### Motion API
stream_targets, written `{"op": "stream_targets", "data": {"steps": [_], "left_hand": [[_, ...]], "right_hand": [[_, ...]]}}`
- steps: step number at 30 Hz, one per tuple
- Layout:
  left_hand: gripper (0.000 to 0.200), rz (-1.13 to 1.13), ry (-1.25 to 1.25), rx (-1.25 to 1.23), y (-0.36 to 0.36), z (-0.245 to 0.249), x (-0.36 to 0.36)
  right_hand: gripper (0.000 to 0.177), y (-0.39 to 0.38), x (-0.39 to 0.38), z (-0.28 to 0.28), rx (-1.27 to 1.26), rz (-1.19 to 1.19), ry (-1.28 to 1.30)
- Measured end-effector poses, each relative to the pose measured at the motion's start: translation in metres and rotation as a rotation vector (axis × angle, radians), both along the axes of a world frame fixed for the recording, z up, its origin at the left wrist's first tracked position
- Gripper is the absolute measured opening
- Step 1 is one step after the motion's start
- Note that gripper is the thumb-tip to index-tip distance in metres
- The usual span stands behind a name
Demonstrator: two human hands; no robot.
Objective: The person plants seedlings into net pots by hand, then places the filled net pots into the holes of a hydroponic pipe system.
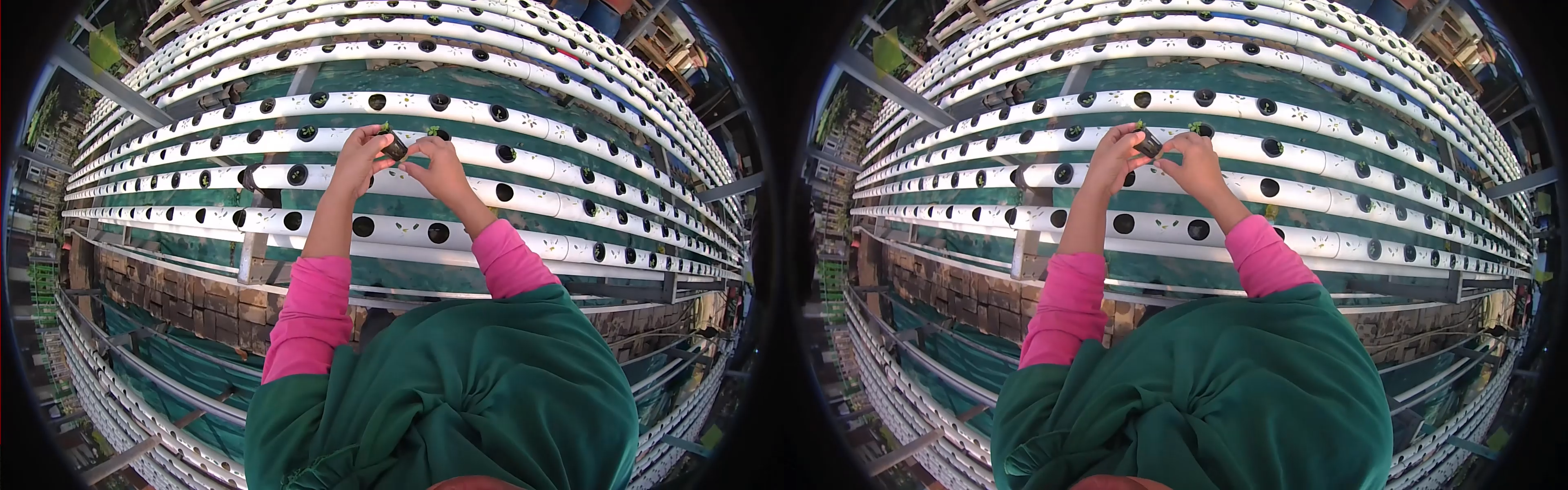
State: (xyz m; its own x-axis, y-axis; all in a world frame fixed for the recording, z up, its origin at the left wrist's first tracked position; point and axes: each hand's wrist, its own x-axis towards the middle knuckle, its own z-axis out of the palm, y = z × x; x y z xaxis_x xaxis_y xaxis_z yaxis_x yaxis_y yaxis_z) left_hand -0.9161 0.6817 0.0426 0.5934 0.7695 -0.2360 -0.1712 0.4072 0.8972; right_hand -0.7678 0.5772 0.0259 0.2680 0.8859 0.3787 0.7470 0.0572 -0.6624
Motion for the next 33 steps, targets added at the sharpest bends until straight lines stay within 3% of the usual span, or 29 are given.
{"op": "stream_targets", "data": {"steps": [4,13,16,20,23,31,33], "left_hand": [[0.039,0.002,-0.030,-0.035,-0.010,0.002,0.018],[0.045,0.028,-0.072,-0.037,-0.027,0.004,0.042],[0.047,-0.011,-0.016,0.035,-0.032,-0.002,0.047],[0.053,-0.045,0.081,0.092,-0.042,-0.016,0.054],[0.059,-0.116,0.231,0.343,-0.043,-0.040,0.060],[0.056,-0.085,0.344,0.555,-0.053,-0.073,0.061],[0.055,-0.107,0.517,0.748,-0.059,-0.072,0.057]], "right_hand": [[0.024,-0.006,0.006,-0.004,0.054,-0.055,-0.048],[0.022,-0.022,0.024,-0.007,0.039,-0.141,-0.017],[0.029,-0.030,0.035,-0.004,-0.047,-0.138,-0.068],[0.047,-0.040,0.042,0.019,-0.009,0.011,0.117],[0.039,-0.045,0.044,0.015,-0.140,0.161,0.270],[0.029,-0.054,0.045,-0.013,-0.266,0.095,0.183],[0.029,-0.054,0.049,-0.024,-0.234,0.123,0.120]]}}
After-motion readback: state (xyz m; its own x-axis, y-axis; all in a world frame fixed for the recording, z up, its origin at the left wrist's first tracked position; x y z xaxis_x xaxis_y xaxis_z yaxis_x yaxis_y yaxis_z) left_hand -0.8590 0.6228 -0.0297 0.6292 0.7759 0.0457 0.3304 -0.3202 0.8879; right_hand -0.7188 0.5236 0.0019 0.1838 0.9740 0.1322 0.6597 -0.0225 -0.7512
